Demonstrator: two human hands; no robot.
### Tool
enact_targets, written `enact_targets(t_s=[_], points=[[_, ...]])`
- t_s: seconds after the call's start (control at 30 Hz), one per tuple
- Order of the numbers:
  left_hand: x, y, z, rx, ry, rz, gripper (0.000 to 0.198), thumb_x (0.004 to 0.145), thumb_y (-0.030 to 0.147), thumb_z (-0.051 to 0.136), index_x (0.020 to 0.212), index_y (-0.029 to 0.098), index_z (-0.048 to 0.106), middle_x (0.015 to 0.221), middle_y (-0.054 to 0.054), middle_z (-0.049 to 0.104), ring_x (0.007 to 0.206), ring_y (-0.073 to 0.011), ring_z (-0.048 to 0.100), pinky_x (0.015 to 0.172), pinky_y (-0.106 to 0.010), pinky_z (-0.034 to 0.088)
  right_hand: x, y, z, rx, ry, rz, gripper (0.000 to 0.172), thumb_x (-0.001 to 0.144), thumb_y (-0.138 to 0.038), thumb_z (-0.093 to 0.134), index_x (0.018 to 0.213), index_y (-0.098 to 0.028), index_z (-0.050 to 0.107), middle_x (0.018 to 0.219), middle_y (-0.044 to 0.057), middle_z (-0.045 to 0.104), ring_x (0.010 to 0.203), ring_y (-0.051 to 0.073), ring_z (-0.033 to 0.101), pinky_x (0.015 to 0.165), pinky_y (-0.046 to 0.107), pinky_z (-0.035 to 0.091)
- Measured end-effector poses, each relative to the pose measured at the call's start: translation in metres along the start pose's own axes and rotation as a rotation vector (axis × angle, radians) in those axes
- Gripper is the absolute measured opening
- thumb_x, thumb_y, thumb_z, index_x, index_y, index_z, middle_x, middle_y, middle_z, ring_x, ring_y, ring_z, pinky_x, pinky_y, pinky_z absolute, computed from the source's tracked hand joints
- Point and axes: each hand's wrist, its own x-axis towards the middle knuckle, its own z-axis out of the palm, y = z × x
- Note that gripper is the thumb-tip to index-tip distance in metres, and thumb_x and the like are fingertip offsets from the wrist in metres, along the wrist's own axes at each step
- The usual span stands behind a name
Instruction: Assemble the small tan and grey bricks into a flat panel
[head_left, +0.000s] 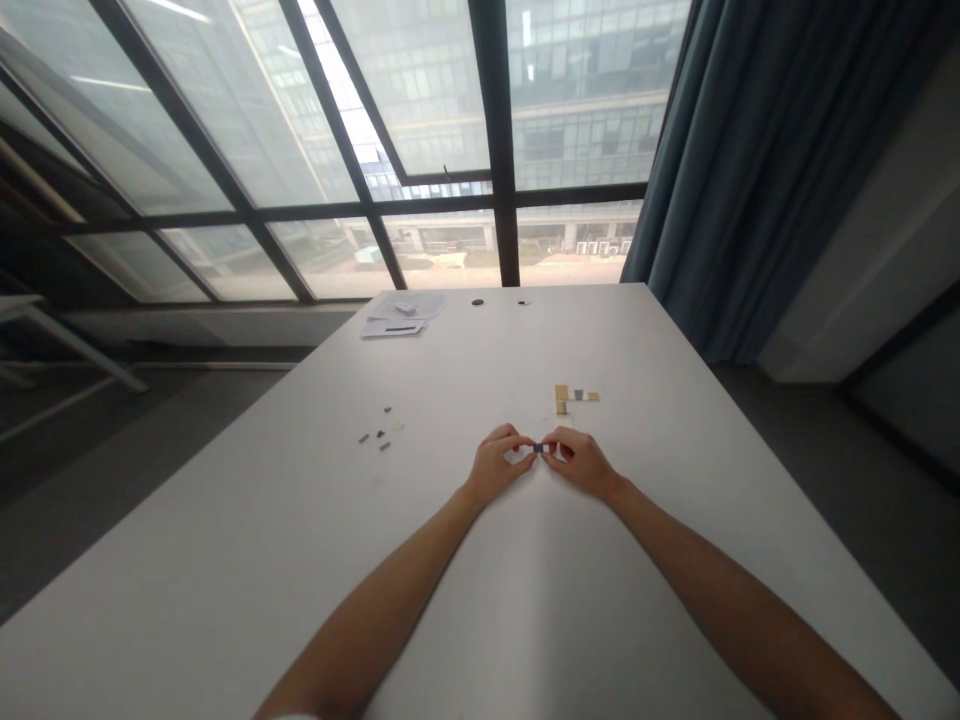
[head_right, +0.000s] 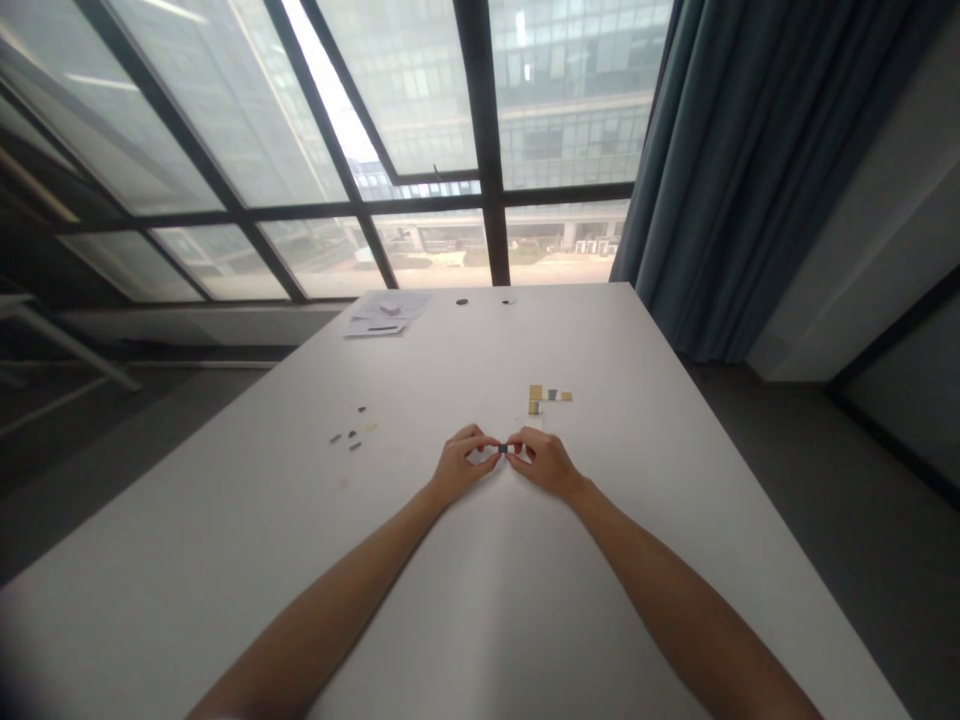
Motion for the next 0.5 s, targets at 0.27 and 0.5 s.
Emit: enact_targets(t_s=[0.27,0.5], points=[[-0.0007,-0.0008,0.0000,0.001,0.003,-0.005,0.015,0.082,0.026,0.072,0.096,0.023,0.076,0.080,-0.002,0.060,0.077,-0.0150,0.059,0.073,-0.027,0.047,-0.0002,0.0000,0.0004,-0.007,0.002,-0.006,0.008,0.084,-0.023,0.065,0.092,-0.021,0.067,0.077,-0.001,0.060,0.056,0.010,0.041,0.056,0.024,0.034],[-0.0004,0.0004,0.0005,0.002,-0.004,-0.009,0.015,0.081,0.024,0.072,0.095,0.024,0.076,0.080,-0.002,0.060,0.078,-0.0150,0.059,0.073,-0.026,0.047,0.0006,-0.0025,-0.0003,-0.003,-0.005,-0.012,0.006,0.084,-0.021,0.063,0.089,-0.020,0.066,0.075,-0.001,0.059,0.056,0.010,0.042,0.056,0.024,0.034]])
